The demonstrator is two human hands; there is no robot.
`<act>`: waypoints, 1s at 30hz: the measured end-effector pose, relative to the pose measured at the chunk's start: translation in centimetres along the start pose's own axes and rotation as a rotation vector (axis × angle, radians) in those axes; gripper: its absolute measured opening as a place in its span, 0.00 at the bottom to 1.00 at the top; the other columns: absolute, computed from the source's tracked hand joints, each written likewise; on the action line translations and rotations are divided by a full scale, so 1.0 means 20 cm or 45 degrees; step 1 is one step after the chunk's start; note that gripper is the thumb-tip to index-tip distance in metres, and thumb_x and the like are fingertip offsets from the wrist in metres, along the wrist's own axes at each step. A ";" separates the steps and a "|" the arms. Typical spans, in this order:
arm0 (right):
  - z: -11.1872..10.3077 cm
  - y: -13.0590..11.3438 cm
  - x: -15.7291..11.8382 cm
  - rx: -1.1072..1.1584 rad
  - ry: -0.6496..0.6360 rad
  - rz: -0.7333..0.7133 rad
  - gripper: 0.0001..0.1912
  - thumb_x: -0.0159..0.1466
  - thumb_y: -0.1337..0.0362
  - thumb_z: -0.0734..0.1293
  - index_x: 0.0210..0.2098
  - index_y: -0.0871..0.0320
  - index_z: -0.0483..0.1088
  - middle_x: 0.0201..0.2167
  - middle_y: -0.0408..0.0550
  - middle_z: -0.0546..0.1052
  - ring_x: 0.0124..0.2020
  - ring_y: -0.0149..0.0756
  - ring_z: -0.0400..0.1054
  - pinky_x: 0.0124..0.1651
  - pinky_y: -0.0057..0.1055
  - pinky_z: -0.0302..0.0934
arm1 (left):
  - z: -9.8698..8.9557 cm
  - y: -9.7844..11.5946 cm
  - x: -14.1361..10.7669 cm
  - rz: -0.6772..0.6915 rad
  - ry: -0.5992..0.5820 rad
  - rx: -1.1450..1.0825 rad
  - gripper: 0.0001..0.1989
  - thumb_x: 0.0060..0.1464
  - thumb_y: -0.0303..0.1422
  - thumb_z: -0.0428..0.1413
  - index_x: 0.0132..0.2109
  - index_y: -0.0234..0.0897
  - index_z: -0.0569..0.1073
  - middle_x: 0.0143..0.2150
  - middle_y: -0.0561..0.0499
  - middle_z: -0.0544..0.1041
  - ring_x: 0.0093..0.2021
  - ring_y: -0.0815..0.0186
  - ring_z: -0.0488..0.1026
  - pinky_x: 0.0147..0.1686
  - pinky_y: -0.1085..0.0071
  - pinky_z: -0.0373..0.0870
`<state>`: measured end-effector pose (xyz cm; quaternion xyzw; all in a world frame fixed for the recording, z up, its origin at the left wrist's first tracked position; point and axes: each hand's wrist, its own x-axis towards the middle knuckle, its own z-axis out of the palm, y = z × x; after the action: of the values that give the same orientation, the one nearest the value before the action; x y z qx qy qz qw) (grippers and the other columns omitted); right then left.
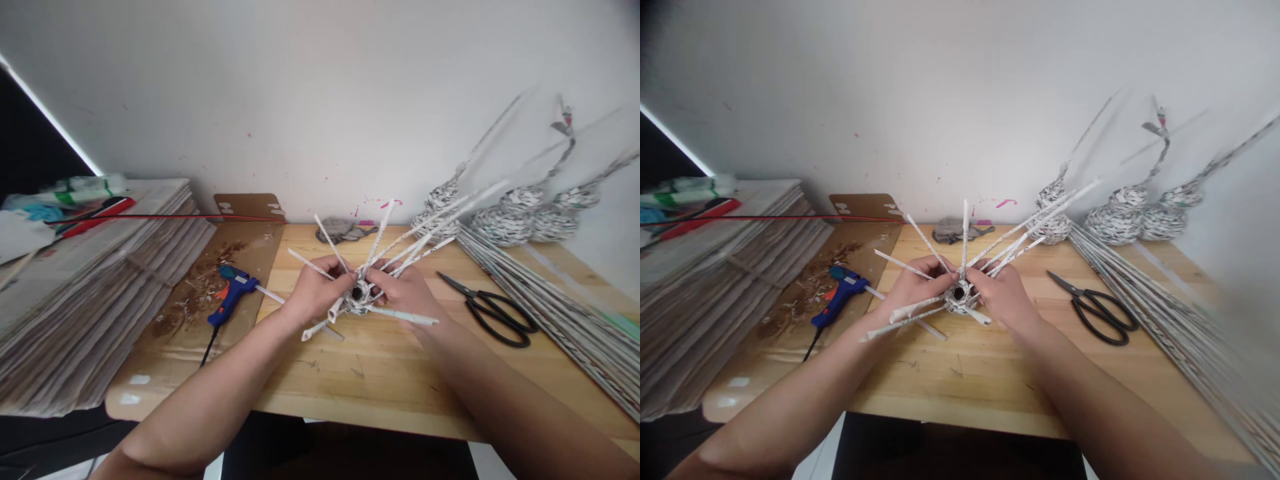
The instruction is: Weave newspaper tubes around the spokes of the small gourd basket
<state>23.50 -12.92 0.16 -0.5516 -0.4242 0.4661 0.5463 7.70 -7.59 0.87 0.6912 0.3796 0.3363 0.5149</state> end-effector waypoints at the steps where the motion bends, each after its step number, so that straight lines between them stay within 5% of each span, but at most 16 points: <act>1: 0.00 0.01 0.00 0.024 0.018 0.009 0.11 0.56 0.60 0.70 0.21 0.58 0.68 0.16 0.37 0.67 0.18 0.27 0.59 0.22 0.27 0.51 | 0.00 0.00 0.00 -0.016 -0.015 0.028 0.11 0.51 0.37 0.60 0.35 0.30 0.76 0.30 0.48 0.77 0.29 0.68 0.71 0.31 0.73 0.67; 9: 0.03 -0.04 -0.02 0.047 -0.008 0.109 0.11 0.54 0.58 0.70 0.25 0.59 0.68 0.16 0.38 0.68 0.17 0.27 0.59 0.20 0.25 0.51 | -0.02 -0.01 0.01 -0.088 -0.012 0.083 0.15 0.49 0.41 0.62 0.30 0.30 0.77 0.25 0.51 0.75 0.25 0.70 0.68 0.26 0.74 0.63; 18: 0.03 -0.01 0.00 0.202 0.075 0.127 0.14 0.51 0.57 0.74 0.31 0.58 0.70 0.20 0.40 0.72 0.19 0.29 0.63 0.19 0.25 0.54 | -0.02 -0.08 0.04 -0.125 -0.002 -0.185 0.16 0.46 0.39 0.65 0.37 0.29 0.80 0.31 0.45 0.81 0.28 0.66 0.75 0.29 0.72 0.69; 24: 0.01 -0.05 -0.02 -0.053 -0.037 0.077 0.19 0.56 0.50 0.72 0.22 0.59 0.68 0.15 0.40 0.68 0.15 0.26 0.58 0.16 0.25 0.47 | -0.02 -0.10 0.06 -0.127 0.081 -0.221 0.15 0.43 0.37 0.66 0.36 0.29 0.80 0.29 0.46 0.80 0.26 0.67 0.74 0.28 0.72 0.70; 30: 0.02 -0.03 -0.02 0.121 0.014 0.012 0.14 0.52 0.58 0.73 0.35 0.58 0.73 0.16 0.38 0.70 0.16 0.26 0.59 0.19 0.23 0.51 | -0.03 -0.13 0.09 -0.094 0.163 -0.198 0.12 0.42 0.35 0.66 0.34 0.32 0.81 0.29 0.47 0.80 0.27 0.68 0.73 0.28 0.73 0.69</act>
<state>22.96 -13.24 0.80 -0.5298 -0.3960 0.4852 0.5719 7.63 -5.41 -1.34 0.6117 0.4095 0.3892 0.5537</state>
